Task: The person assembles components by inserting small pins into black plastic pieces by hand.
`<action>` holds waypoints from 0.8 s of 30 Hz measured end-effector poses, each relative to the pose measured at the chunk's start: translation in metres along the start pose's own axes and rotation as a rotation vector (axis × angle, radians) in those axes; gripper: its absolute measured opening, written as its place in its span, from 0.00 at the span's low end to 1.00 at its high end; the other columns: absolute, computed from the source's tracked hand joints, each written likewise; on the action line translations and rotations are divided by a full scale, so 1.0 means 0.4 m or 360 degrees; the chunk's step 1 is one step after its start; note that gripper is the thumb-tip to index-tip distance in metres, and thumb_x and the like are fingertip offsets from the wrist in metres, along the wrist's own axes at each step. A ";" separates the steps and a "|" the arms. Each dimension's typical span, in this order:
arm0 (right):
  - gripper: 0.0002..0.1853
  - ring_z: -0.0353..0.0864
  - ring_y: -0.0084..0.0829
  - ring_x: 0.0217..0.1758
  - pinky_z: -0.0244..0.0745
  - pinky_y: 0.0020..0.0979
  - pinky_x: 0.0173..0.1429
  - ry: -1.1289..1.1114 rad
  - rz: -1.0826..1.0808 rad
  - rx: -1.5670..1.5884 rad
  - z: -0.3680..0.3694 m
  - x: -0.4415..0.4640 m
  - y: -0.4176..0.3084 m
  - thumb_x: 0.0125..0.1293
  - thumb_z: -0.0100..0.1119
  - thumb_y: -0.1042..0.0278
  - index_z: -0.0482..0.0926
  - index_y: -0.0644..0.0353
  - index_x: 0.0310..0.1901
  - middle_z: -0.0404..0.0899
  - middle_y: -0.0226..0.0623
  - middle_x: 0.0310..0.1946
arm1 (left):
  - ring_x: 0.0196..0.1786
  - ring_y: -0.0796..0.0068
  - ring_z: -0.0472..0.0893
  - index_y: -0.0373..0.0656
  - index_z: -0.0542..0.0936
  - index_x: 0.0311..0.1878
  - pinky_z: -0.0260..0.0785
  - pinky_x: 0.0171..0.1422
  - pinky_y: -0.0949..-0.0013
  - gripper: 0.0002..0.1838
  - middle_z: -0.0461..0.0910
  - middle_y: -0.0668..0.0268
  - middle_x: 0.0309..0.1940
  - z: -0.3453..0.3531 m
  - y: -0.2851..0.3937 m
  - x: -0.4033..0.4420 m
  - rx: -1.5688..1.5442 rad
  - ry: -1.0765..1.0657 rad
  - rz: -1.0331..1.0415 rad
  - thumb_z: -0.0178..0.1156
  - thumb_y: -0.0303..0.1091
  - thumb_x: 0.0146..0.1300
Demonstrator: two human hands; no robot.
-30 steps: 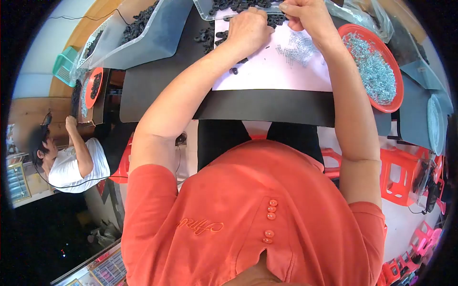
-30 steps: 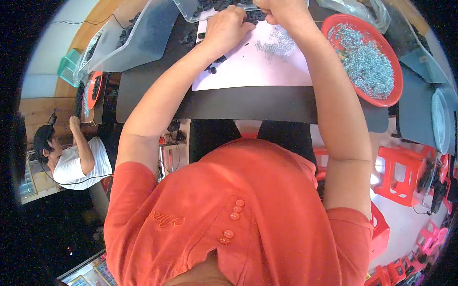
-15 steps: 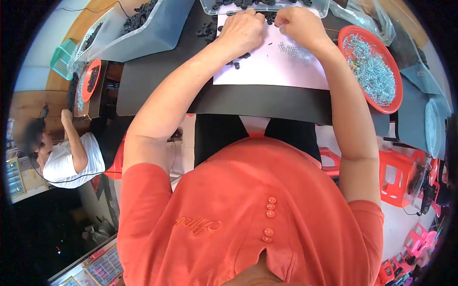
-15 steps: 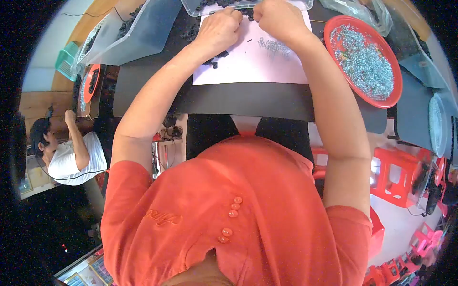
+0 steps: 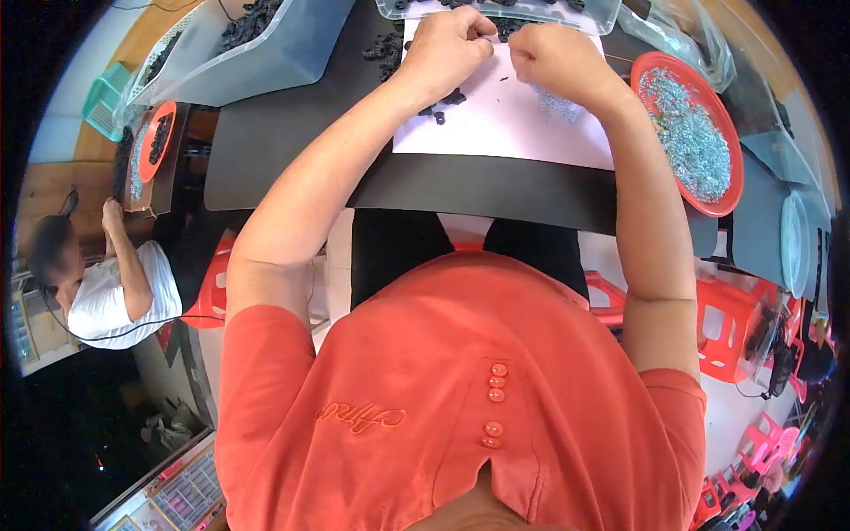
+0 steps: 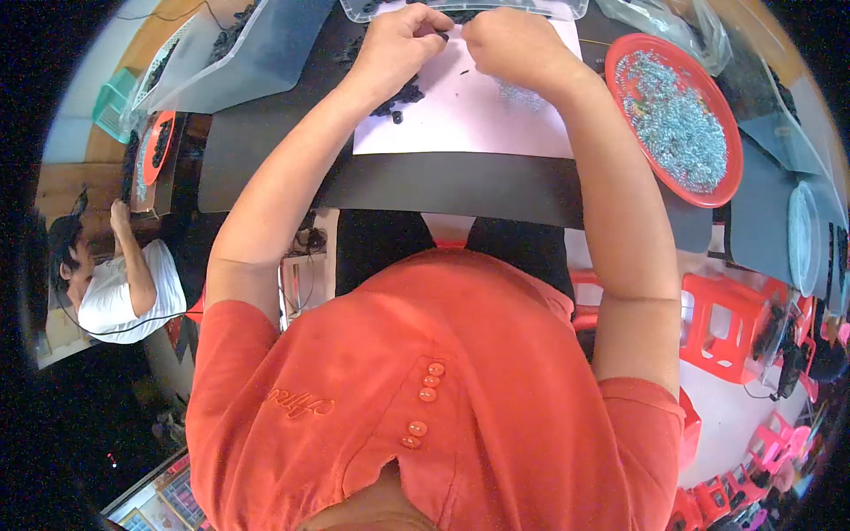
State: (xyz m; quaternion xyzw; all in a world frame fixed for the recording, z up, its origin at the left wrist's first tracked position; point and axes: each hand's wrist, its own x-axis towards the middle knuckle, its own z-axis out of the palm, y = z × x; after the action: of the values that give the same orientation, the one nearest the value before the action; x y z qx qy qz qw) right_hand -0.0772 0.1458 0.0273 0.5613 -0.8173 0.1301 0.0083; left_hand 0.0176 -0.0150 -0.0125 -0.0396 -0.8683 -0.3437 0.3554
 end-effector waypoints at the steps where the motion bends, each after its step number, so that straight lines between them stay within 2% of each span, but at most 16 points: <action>1: 0.10 0.80 0.43 0.36 0.72 0.40 0.42 0.0052 -0.0006 0.0182 -0.004 -0.004 0.014 0.47 0.63 0.69 0.80 0.60 0.33 0.80 0.42 0.28 | 0.20 0.70 0.79 0.36 0.82 0.41 0.71 0.19 0.68 0.11 0.80 0.57 0.25 0.005 -0.005 0.002 -0.0058 0.0148 0.0168 0.55 0.24 0.56; 2: 0.09 0.80 0.43 0.37 0.72 0.40 0.42 0.0104 -0.0013 0.0366 -0.007 -0.008 0.025 0.47 0.62 0.69 0.80 0.59 0.33 0.80 0.42 0.29 | 0.20 0.71 0.78 0.36 0.82 0.41 0.71 0.20 0.69 0.11 0.80 0.58 0.25 0.005 -0.011 -0.004 -0.0155 0.0036 -0.0246 0.55 0.24 0.56; 4: 0.08 0.80 0.43 0.36 0.72 0.40 0.42 0.0197 -0.0074 0.0260 -0.014 -0.020 0.036 0.50 0.61 0.68 0.80 0.59 0.33 0.81 0.43 0.29 | 0.20 0.73 0.77 0.36 0.82 0.40 0.71 0.22 0.69 0.10 0.80 0.60 0.25 -0.054 0.123 0.017 -0.0343 -0.0190 -0.1073 0.56 0.24 0.55; 5: 0.08 0.80 0.43 0.36 0.72 0.40 0.42 0.0243 -0.0106 0.0206 -0.017 -0.021 0.038 0.51 0.60 0.68 0.80 0.60 0.33 0.81 0.43 0.30 | 0.19 0.74 0.76 0.36 0.83 0.39 0.70 0.22 0.70 0.10 0.80 0.61 0.25 -0.050 0.105 0.012 -0.0356 -0.0165 -0.1003 0.57 0.24 0.55; 7: 0.08 0.80 0.43 0.37 0.73 0.40 0.43 0.0072 -0.0081 0.0142 -0.007 -0.016 0.042 0.52 0.59 0.68 0.80 0.60 0.34 0.81 0.43 0.30 | 0.18 0.76 0.74 0.37 0.83 0.38 0.68 0.21 0.72 0.09 0.80 0.63 0.24 -0.044 0.078 0.006 -0.0381 -0.0115 -0.0863 0.58 0.24 0.54; 10: 0.08 0.80 0.42 0.36 0.73 0.39 0.43 -0.0013 0.0040 -0.0137 0.006 0.002 0.021 0.52 0.60 0.70 0.81 0.60 0.35 0.82 0.43 0.31 | 0.17 0.79 0.72 0.38 0.83 0.38 0.66 0.20 0.74 0.08 0.78 0.65 0.21 -0.052 0.100 -0.001 -0.0490 -0.0128 -0.1095 0.60 0.25 0.55; 11: 0.09 0.80 0.42 0.36 0.73 0.38 0.43 -0.0013 0.0091 -0.0261 0.010 0.007 0.013 0.52 0.60 0.70 0.81 0.60 0.36 0.82 0.43 0.31 | 0.17 0.80 0.72 0.39 0.83 0.37 0.65 0.20 0.75 0.07 0.78 0.66 0.21 -0.051 0.095 -0.004 -0.0522 -0.0110 -0.1067 0.61 0.25 0.55; 14: 0.10 0.80 0.43 0.34 0.73 0.38 0.42 0.0301 -0.0058 0.0383 0.023 0.002 0.043 0.51 0.60 0.71 0.82 0.59 0.37 0.81 0.43 0.30 | 0.17 0.83 0.71 0.38 0.82 0.37 0.63 0.20 0.75 0.06 0.77 0.68 0.20 -0.050 0.081 -0.011 -0.0631 -0.0056 -0.0998 0.63 0.25 0.55; 17: 0.10 0.80 0.43 0.34 0.73 0.37 0.42 0.0229 0.0084 0.0328 -0.006 -0.003 0.049 0.52 0.61 0.69 0.82 0.59 0.37 0.80 0.41 0.28 | 0.17 0.83 0.72 0.36 0.82 0.37 0.63 0.20 0.76 0.06 0.77 0.68 0.20 -0.052 0.072 -0.015 -0.0749 -0.0012 -0.0994 0.65 0.24 0.55; 20: 0.10 0.80 0.40 0.36 0.73 0.37 0.43 0.0133 0.0009 0.0145 -0.002 -0.001 0.045 0.53 0.62 0.68 0.83 0.58 0.38 0.80 0.40 0.29 | 0.18 0.82 0.72 0.35 0.81 0.37 0.63 0.20 0.76 0.06 0.77 0.68 0.20 -0.056 0.062 -0.013 -0.0814 -0.0017 -0.1049 0.65 0.22 0.54; 24: 0.08 0.83 0.45 0.40 0.75 0.42 0.44 0.0196 -0.0107 0.0076 0.019 0.002 0.014 0.51 0.61 0.66 0.83 0.57 0.34 0.84 0.40 0.37 | 0.18 0.81 0.74 0.35 0.81 0.36 0.63 0.20 0.76 0.06 0.77 0.67 0.20 -0.065 0.057 -0.012 -0.0911 -0.0033 -0.1122 0.65 0.22 0.54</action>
State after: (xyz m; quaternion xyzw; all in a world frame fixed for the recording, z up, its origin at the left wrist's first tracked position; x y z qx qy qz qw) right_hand -0.0816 0.1454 0.0190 0.5794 -0.7926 0.1834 0.0496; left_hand 0.0435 -0.0130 0.0107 0.1585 -0.7024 -0.6695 0.1826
